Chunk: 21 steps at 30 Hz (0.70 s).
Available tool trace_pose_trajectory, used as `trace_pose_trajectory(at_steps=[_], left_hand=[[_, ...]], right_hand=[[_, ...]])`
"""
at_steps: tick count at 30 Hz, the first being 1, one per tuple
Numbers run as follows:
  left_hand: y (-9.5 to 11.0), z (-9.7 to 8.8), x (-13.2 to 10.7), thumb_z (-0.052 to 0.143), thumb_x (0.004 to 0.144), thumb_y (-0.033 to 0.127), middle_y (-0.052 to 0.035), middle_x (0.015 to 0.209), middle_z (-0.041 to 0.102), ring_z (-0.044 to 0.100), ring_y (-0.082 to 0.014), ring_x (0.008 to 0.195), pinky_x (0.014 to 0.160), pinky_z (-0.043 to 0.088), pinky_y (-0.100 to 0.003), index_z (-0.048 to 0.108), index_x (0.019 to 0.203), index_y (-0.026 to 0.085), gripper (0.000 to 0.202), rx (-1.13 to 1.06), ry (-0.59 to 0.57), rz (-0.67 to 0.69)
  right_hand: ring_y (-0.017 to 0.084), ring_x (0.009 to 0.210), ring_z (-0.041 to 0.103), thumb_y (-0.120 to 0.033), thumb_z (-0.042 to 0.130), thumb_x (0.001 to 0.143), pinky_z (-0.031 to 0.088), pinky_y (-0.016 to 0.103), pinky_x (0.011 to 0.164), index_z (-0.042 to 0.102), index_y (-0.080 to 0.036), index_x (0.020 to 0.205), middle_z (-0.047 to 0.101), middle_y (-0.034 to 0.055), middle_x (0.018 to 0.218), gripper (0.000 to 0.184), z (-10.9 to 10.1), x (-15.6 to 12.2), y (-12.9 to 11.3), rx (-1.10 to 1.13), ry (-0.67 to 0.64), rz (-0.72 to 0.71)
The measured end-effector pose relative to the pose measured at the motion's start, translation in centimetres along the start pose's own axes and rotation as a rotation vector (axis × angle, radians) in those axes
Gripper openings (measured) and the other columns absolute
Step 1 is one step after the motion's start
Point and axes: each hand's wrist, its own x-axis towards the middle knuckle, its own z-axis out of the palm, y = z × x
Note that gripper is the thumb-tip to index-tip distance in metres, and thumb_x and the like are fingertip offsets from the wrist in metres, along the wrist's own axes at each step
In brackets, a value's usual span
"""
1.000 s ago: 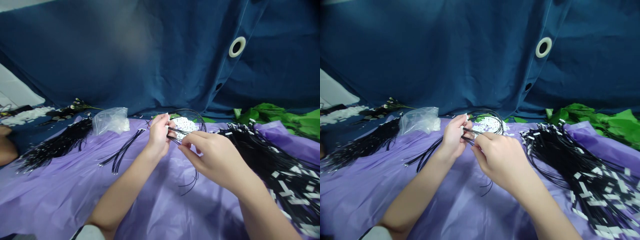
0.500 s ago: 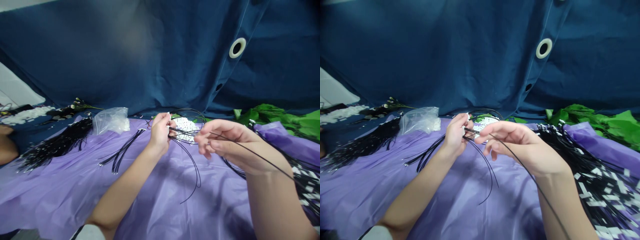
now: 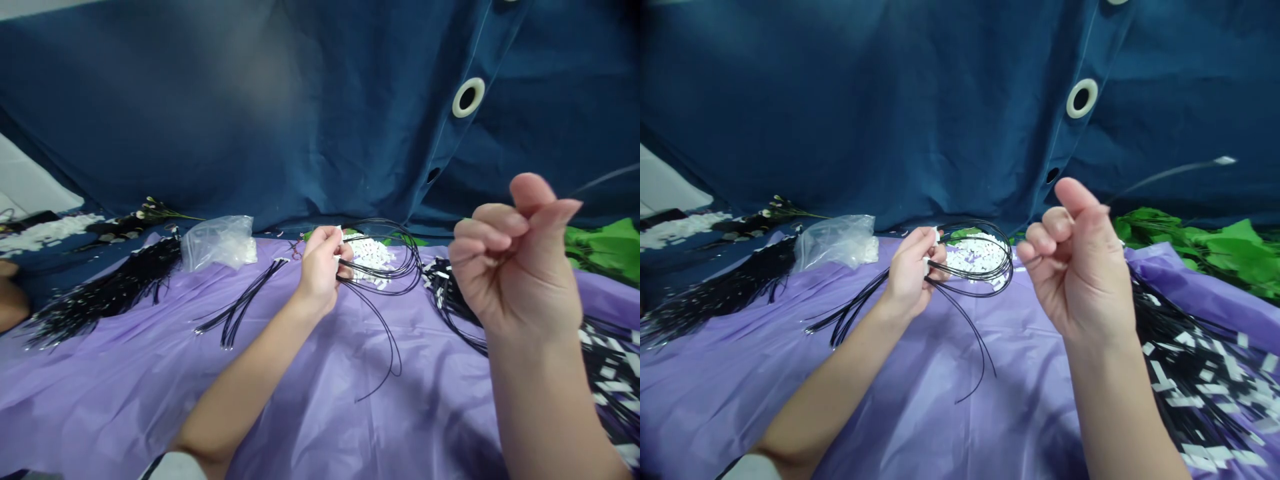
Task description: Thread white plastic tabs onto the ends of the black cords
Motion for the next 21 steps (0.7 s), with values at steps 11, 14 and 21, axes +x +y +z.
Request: trace_pose_trajectory(at_steps=[11, 14, 21], left_hand=[[0.1, 0.0, -0.8, 0.051, 0.091, 0.035, 0.0073, 0.049, 0.035, 0.026, -0.0045, 0.04, 0.039, 0.021, -0.012, 0.039, 0.084, 0.022, 0.019, 0.027, -0.08, 0.091], [0.2, 0.0, -1.0, 0.051, 0.091, 0.035, 0.0073, 0.049, 0.035, 0.026, -0.0046, 0.041, 0.04, 0.022, -0.012, 0.039, 0.084, 0.022, 0.019, 0.036, -0.085, 0.086], [0.2, 0.1, -1.1, 0.052, 0.09, 0.035, 0.0075, 0.049, 0.035, 0.026, -0.0043, 0.041, 0.04, 0.02, -0.012, 0.039, 0.084, 0.022, 0.019, 0.047, -0.106, 0.067]], right_hand=[[0.007, 0.054, 0.042, -0.032, 0.068, 0.085, 0.033, 0.02, 0.045, 0.069, -0.02, 0.085, 0.051, -0.002, 0.062, 0.013, 0.2, -1.7, 0.9, -0.916, -0.205, -0.112], [0.007, 0.054, 0.04, -0.037, 0.06, 0.091, 0.031, 0.021, 0.047, 0.068, -0.019, 0.081, 0.049, -0.0018, 0.06, 0.022, 0.3, -1.7, 0.5, -1.033, -0.249, -0.201], [0.009, 0.048, 0.041, -0.043, 0.041, 0.099, 0.031, 0.024, 0.046, 0.053, -0.023, 0.098, 0.046, -0.0034, 0.058, 0.023, 0.0, -1.9, 1.1, -1.002, -0.208, -0.231]])
